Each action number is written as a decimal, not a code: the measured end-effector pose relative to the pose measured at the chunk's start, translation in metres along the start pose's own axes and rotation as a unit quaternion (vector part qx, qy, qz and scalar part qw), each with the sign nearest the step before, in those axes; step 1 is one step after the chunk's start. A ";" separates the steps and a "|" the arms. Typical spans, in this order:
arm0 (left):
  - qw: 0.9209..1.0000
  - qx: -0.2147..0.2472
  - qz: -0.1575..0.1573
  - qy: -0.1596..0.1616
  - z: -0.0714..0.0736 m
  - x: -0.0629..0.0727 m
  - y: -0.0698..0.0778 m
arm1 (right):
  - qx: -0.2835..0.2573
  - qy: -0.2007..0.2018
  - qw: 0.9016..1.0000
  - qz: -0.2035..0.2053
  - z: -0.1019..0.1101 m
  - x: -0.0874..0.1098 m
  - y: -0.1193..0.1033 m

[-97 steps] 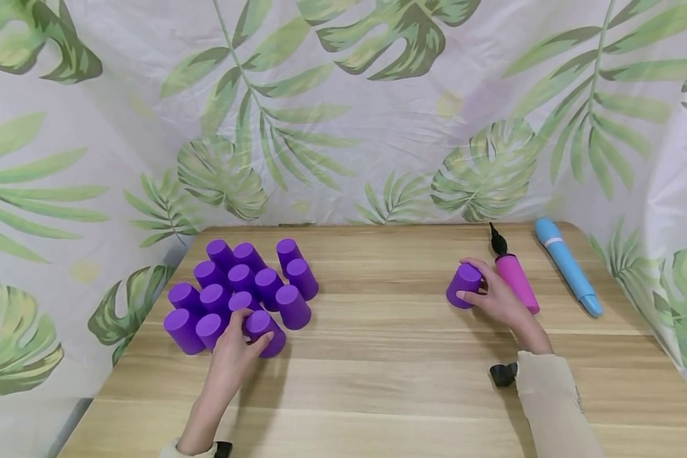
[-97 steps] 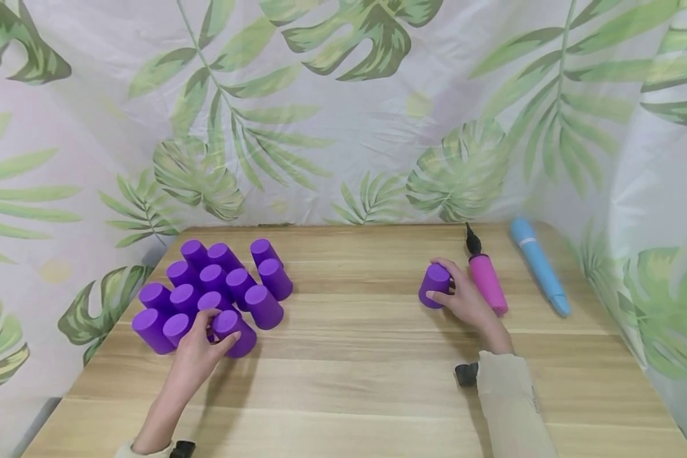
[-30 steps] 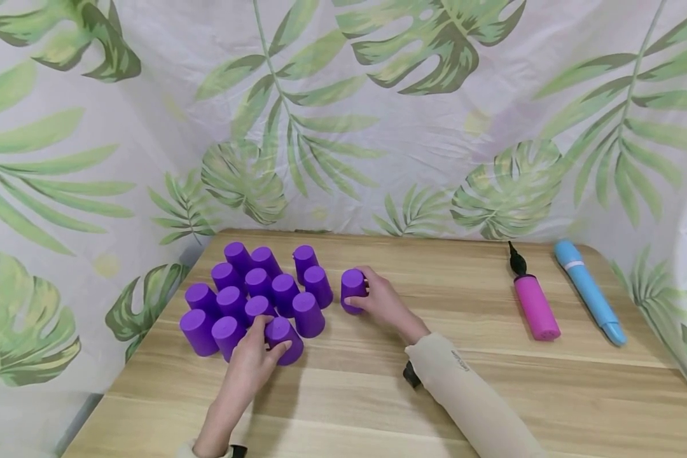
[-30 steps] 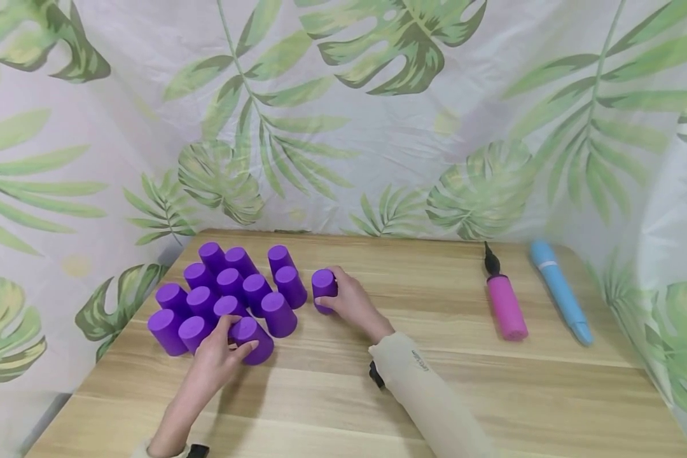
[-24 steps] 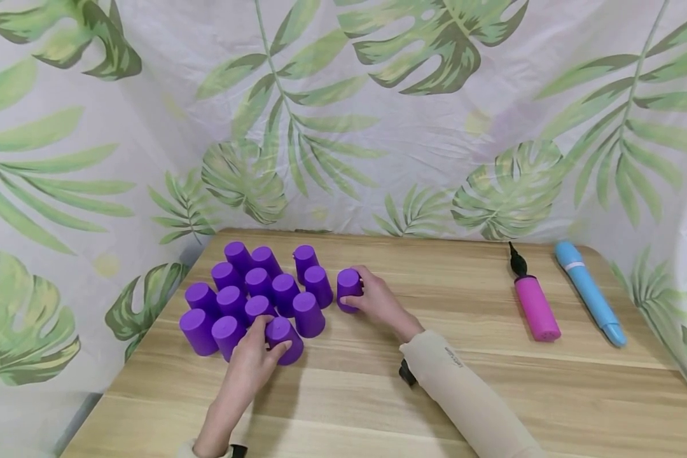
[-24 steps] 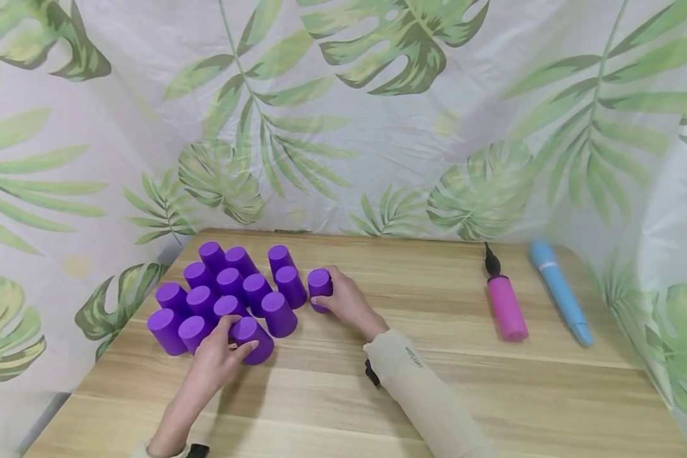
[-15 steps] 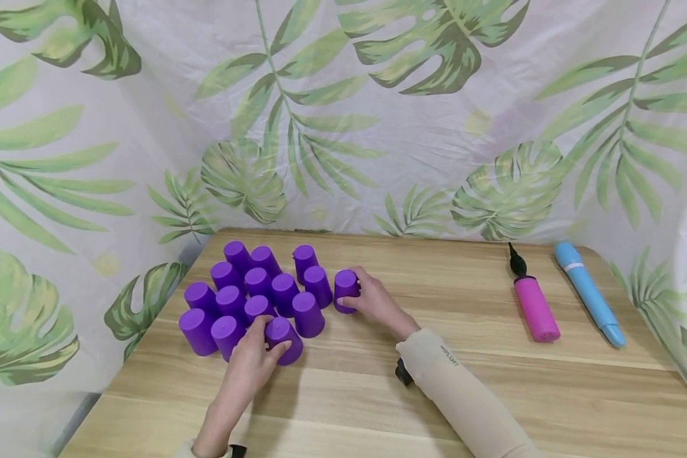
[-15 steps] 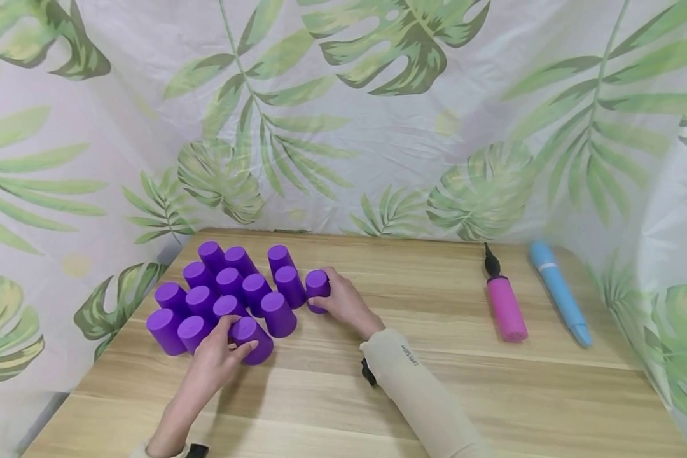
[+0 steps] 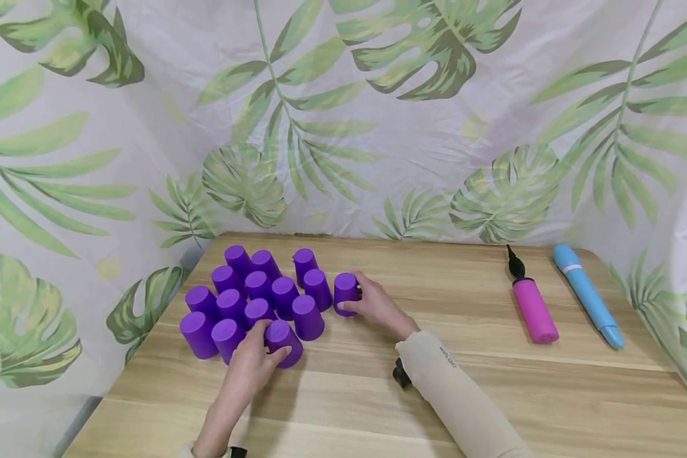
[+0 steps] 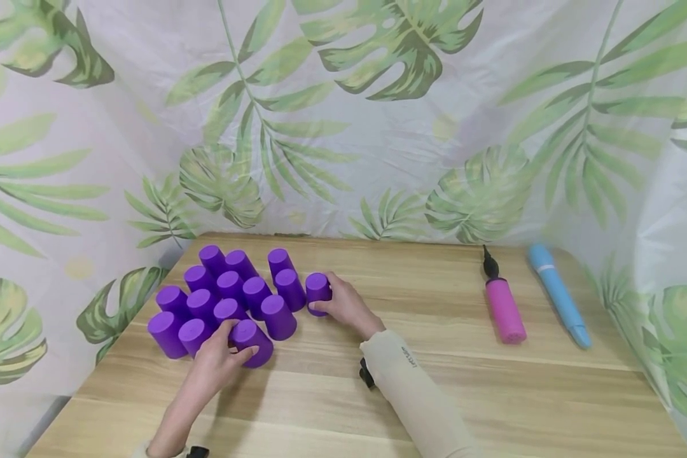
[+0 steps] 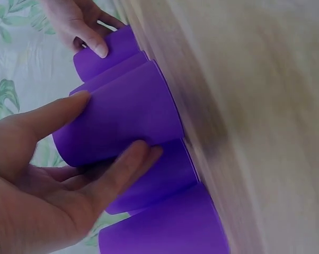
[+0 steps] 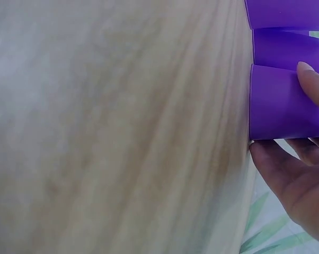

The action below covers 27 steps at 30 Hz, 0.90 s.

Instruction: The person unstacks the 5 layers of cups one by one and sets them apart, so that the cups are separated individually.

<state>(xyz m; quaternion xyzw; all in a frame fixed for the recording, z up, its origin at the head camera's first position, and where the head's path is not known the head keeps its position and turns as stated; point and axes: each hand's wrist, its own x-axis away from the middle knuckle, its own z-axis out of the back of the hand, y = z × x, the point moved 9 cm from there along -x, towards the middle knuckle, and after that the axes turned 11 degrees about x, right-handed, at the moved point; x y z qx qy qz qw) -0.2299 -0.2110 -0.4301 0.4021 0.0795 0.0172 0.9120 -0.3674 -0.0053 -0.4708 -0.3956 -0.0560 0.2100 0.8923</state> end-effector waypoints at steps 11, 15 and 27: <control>1.000 -0.001 0.020 -0.009 -0.005 -0.007 -0.012 | 0.001 -0.001 1.000 0.015 -0.008 -0.008 -0.004; 1.000 0.007 0.017 -0.004 -0.001 -0.007 -0.010 | 0.002 -0.004 1.000 0.016 -0.009 -0.011 -0.006; 0.950 -0.051 -0.276 0.141 0.061 0.058 0.120 | 0.112 -0.004 0.994 0.021 0.058 0.047 -0.003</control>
